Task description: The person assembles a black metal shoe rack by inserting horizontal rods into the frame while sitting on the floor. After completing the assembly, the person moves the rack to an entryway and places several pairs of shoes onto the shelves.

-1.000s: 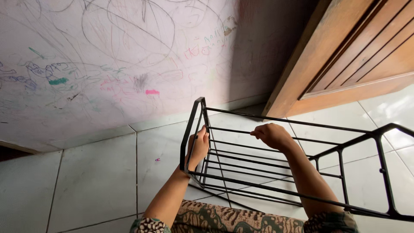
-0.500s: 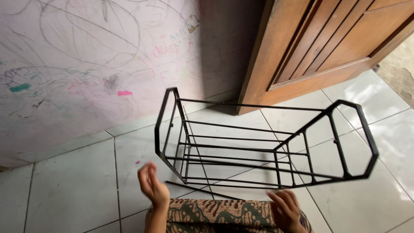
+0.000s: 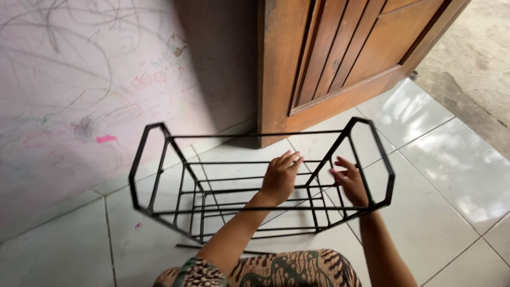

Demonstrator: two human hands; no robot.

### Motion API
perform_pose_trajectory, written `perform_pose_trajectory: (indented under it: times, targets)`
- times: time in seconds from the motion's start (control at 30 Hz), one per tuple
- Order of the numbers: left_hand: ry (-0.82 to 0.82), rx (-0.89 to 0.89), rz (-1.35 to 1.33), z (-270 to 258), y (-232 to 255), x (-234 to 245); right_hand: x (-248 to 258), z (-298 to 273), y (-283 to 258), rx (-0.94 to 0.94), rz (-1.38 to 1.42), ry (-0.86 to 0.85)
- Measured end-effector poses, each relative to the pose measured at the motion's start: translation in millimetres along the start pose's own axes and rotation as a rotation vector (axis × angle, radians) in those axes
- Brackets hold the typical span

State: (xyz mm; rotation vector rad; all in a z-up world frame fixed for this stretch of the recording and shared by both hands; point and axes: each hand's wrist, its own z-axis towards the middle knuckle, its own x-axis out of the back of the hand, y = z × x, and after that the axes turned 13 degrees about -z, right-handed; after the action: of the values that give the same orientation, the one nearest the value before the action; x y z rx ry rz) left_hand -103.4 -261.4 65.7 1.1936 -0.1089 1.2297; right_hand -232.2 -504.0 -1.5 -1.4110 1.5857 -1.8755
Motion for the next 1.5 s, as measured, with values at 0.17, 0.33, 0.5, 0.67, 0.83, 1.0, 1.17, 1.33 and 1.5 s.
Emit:
perform_pose_trajectory:
  times: [0.17,0.33,0.5,0.67,0.83,1.0,1.17,1.33,1.5]
  targets:
    - [-0.421,0.476,0.129,48.6,-3.1,-49.3,-29.1,-7.1,-22.5,0.019,-0.251,0.062]
    - [-0.085,0.352,0.015,43.0,-18.7,-67.9,-28.5,-13.2,-37.3,0.047,-0.249,0.101]
    - [0.019,0.277,0.005,38.8,-27.8,-74.0,-28.7,-17.6,-48.8,-0.028,-0.206,0.067]
    - [-0.036,0.325,-0.007,43.6,-25.5,-74.3,-25.6,-17.5,-50.0,-0.038,-0.147,0.046]
    - [-0.050,0.330,-0.001,42.2,-25.4,-69.9,-29.5,-15.1,-48.0,-0.050,-0.169,0.042]
    - [-0.036,0.336,0.004,44.3,-25.2,-69.0,-29.7,-17.2,-50.2,-0.159,-0.097,0.011]
    - [-0.062,0.345,0.021,44.1,-26.9,-67.7,-30.8,-17.6,-55.1,-0.139,-0.035,0.028]
    - [-0.046,0.311,0.010,44.3,-29.8,-67.3,-31.2,-18.2,-54.9,-0.133,0.001,0.045]
    - [-0.094,0.333,-0.005,42.5,-32.3,-64.0,-34.1,-18.3,-52.8,-0.120,0.056,0.061]
